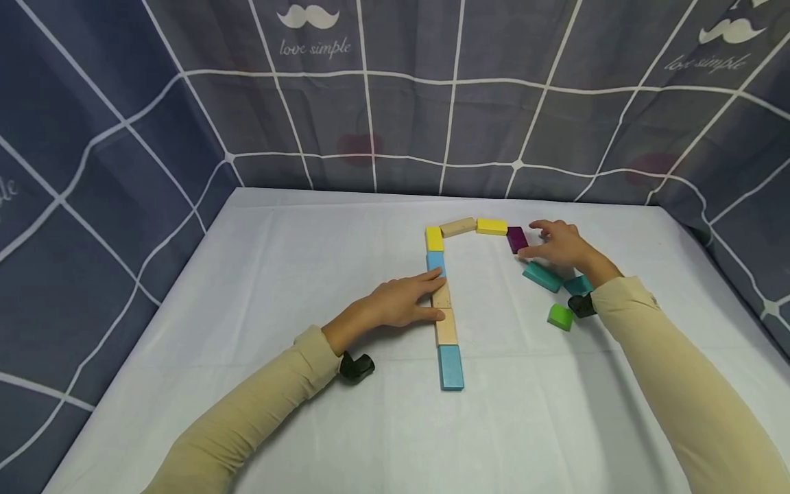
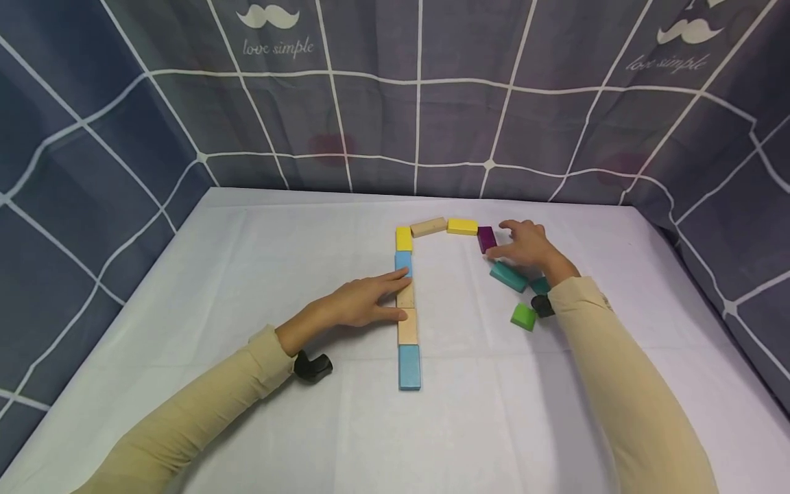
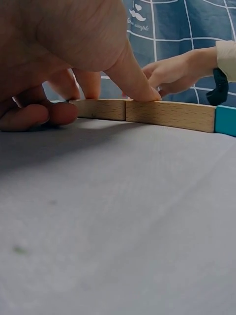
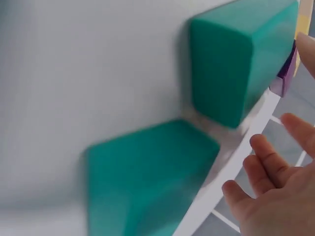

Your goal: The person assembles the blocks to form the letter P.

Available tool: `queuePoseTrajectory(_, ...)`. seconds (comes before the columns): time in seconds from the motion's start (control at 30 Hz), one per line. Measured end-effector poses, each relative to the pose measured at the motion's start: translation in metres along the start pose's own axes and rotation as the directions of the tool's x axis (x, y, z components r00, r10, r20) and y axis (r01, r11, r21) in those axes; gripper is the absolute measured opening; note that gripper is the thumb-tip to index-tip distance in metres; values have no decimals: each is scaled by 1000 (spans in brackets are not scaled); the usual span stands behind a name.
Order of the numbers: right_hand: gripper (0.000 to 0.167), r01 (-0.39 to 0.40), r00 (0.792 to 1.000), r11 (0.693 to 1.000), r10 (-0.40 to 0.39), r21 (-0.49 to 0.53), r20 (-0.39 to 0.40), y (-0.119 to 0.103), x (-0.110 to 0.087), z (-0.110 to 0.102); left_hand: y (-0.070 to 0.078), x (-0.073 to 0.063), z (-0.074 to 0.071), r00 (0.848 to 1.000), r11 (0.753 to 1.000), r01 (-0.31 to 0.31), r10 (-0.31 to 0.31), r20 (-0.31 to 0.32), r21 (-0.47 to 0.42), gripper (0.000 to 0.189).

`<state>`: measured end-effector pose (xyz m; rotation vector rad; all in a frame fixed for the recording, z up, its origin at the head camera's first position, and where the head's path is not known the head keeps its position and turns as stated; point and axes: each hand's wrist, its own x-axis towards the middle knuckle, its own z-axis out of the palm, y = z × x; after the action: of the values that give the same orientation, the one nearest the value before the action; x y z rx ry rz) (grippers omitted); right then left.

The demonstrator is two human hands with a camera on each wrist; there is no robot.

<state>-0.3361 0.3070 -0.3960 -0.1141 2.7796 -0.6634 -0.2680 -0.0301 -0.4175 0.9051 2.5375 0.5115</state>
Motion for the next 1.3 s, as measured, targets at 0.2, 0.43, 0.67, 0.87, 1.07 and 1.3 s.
queuePoseTrajectory(0.2, 69, 62, 998, 997, -62, -51, 2, 7, -21, -5, 0, 0, -1, 1000, 1000, 0, 0, -1, -8, 76)
queuePoseTrajectory(0.43, 51, 174, 985, 970, -172, -167, 25, 7, -42, -3, -3, 1, 1, 1000, 1000, -11, 10, -20, -10, 75)
queuePoseTrajectory(0.67, 42, 204, 978, 957, -207, -205, 7, 9, -45, 6, -2, 0, 0, 1000, 1000, -14, 14, -19, -15, 76)
queuePoseTrajectory(0.87, 39, 235, 971, 951, -241, -202, -1, -2, -40, 13, 0, 0, 0, 1000, 1000, -2, 2, -11, -14, 76)
queuePoseTrajectory(1.07, 35, 259, 962, 930, -272, -261, -14, -17, -30, 18, 1, -1, 0, 1000, 1000, -3, 2, -13, -15, 76)
queuePoseTrajectory(1.3, 36, 273, 948, 898, -311, -345, -59, -25, -22, 20, 1, -1, 0, 1000, 1000, -2, 2, -15, -15, 76)
